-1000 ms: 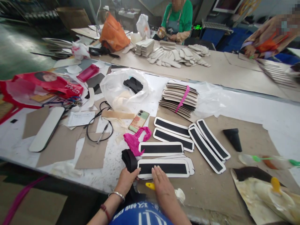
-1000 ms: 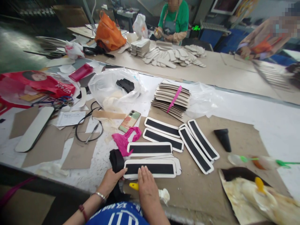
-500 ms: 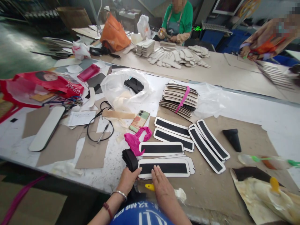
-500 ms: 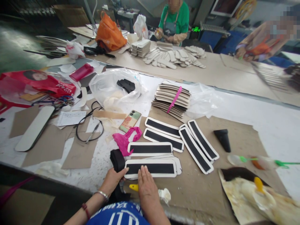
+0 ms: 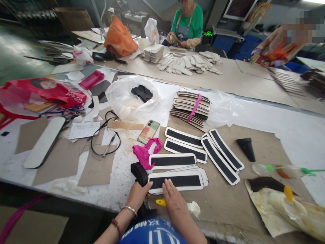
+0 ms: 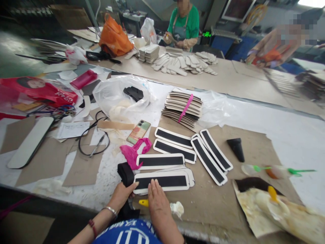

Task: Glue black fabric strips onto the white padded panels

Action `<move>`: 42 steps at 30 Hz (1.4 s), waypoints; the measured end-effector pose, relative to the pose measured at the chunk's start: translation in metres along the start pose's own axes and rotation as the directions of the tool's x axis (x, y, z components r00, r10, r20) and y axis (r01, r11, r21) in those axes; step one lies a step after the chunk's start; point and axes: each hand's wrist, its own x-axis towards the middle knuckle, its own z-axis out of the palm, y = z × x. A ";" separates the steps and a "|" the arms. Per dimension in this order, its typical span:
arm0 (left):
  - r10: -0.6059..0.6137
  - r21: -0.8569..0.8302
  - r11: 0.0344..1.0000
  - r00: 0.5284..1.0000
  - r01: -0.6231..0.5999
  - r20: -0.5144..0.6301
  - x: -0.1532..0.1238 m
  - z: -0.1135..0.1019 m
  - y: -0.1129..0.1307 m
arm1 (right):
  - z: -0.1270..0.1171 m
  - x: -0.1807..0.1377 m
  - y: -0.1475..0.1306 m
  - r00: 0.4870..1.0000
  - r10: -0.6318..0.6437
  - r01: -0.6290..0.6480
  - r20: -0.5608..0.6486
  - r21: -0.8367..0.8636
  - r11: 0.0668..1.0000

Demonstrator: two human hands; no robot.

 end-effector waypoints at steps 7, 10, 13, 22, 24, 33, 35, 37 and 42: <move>0.010 0.058 0.998 1.000 -0.009 -0.018 -0.001 0.003 0.000 | 0.004 0.003 -0.004 0.999 -0.014 0.014 -0.031 0.003 1.000; 0.028 0.095 0.995 0.998 -0.023 -0.052 -0.002 0.005 0.001 | 0.004 0.008 -0.016 0.995 -0.081 0.082 -0.058 0.020 0.996; 0.037 0.123 0.992 0.997 -0.029 -0.065 -0.003 0.005 0.004 | 0.006 0.012 -0.025 0.990 -0.120 0.122 -0.069 0.037 0.992; 0.019 0.093 0.996 0.997 -0.012 -0.072 -0.003 0.006 0.003 | -0.005 -0.015 0.029 0.998 -0.022 0.022 -0.066 0.004 1.000; 0.014 0.087 0.996 0.997 -0.007 -0.077 -0.002 0.005 0.001 | -0.008 -0.026 0.054 0.997 0.017 -0.017 -0.072 0.000 1.000; 0.033 0.086 0.996 0.994 -0.025 -0.101 -0.003 0.004 0.003 | -0.037 -0.056 0.129 0.966 0.219 -0.221 -0.136 0.002 0.975; 0.036 0.082 0.996 0.994 -0.027 -0.103 -0.005 0.004 0.004 | -0.041 -0.054 0.132 0.948 0.278 -0.281 -0.152 0.003 0.960; 0.033 0.084 0.996 0.994 -0.024 -0.104 -0.006 0.004 0.006 | -0.040 -0.049 0.132 0.923 0.347 -0.352 -0.165 -0.001 0.936; 0.022 0.108 0.994 0.995 -0.011 -0.102 -0.010 0.003 0.012 | -0.027 -0.031 0.123 0.875 0.457 -0.464 -0.159 -0.007 0.886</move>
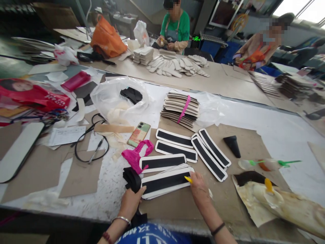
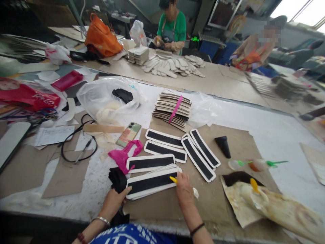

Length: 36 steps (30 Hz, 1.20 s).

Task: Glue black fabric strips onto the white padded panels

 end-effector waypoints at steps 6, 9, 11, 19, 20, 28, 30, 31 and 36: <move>-0.017 0.031 0.999 0.999 0.016 0.029 0.000 0.000 -0.001 | 0.000 0.014 -0.010 0.997 0.070 -0.072 0.041 0.040 0.997; -0.036 0.038 0.999 0.999 0.035 0.037 0.000 0.002 -0.001 | -0.009 0.022 -0.010 0.995 0.074 -0.079 0.066 0.070 0.994; -0.051 0.034 0.998 0.998 0.049 0.037 0.000 0.002 0.000 | -0.016 0.024 -0.009 0.995 0.063 -0.070 0.074 0.094 0.993; -0.078 0.002 0.997 0.997 0.078 0.014 -0.004 0.000 0.007 | -0.020 0.018 -0.001 0.999 0.025 -0.033 0.046 0.188 0.982; -0.076 -0.003 0.997 0.997 0.076 0.011 -0.004 0.000 0.007 | -0.017 0.019 0.000 0.999 0.018 -0.027 0.046 0.193 0.981; -0.054 -0.026 0.998 0.999 0.054 -0.009 -0.004 0.001 0.006 | -0.036 0.011 -0.022 0.994 -0.048 0.034 0.094 0.143 0.989; -0.058 -0.024 0.998 0.998 0.058 -0.011 -0.005 0.001 0.007 | -0.047 0.002 -0.036 0.986 -0.113 0.092 0.123 0.164 0.982; -0.059 -0.022 0.998 0.998 0.059 -0.012 -0.005 0.000 0.007 | -0.052 -0.002 -0.041 0.983 -0.136 0.113 0.123 0.179 0.977; -0.056 -0.011 0.998 0.998 0.056 -0.007 -0.005 -0.001 0.009 | -0.052 0.002 -0.032 0.999 -0.032 0.036 -0.035 0.143 0.989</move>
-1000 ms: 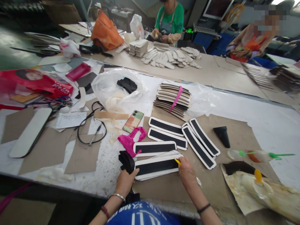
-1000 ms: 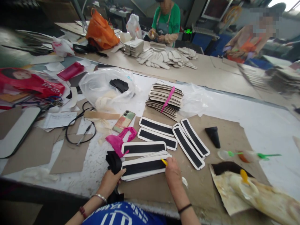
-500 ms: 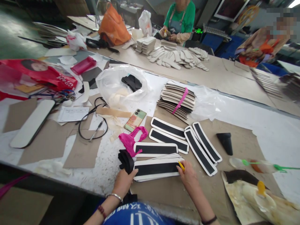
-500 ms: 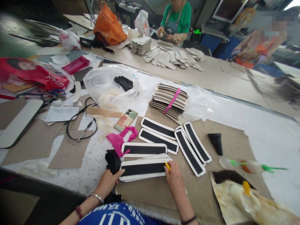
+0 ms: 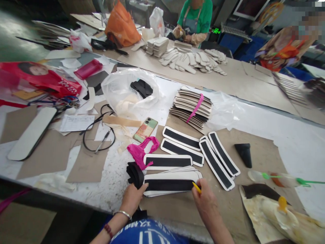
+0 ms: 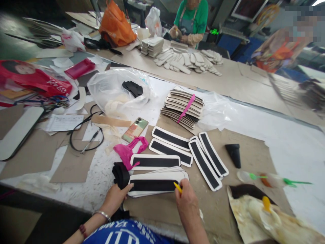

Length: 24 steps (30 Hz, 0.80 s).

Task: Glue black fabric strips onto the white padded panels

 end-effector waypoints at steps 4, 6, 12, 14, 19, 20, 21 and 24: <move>0.011 -0.006 1.000 1.000 -0.011 0.003 -0.001 0.000 0.000 | 0.016 0.007 0.024 1.000 -0.008 0.008 -0.014 -0.018 1.000; 0.013 -0.012 1.000 1.000 -0.013 0.000 -0.001 0.000 0.000 | 0.025 0.006 0.029 1.000 -0.017 0.017 -0.016 -0.029 0.999; 0.010 -0.035 0.999 1.000 -0.010 -0.004 0.000 0.000 -0.002 | 0.044 0.005 0.035 1.000 -0.016 0.017 0.017 -0.067 0.998; 0.014 -0.043 0.999 1.000 -0.015 -0.005 0.002 0.001 -0.004 | 0.048 0.006 0.036 0.999 -0.002 0.006 0.044 -0.072 0.997; 0.023 -0.045 0.999 1.000 -0.022 0.012 0.005 0.003 -0.009 | 0.053 0.009 0.040 0.991 0.032 -0.025 0.127 -0.061 0.998; 0.023 -0.042 0.999 1.000 -0.023 0.014 0.005 0.003 -0.010 | 0.054 0.009 0.041 0.989 0.038 -0.030 0.141 -0.057 0.998; 0.023 -0.040 0.999 1.000 -0.023 0.015 0.005 0.003 -0.011 | 0.054 0.010 0.042 0.987 0.043 -0.035 0.155 -0.054 0.998; 0.020 -0.040 0.999 1.000 -0.020 0.015 0.005 0.003 -0.011 | 0.054 0.010 0.042 0.980 0.058 -0.050 0.191 -0.045 0.998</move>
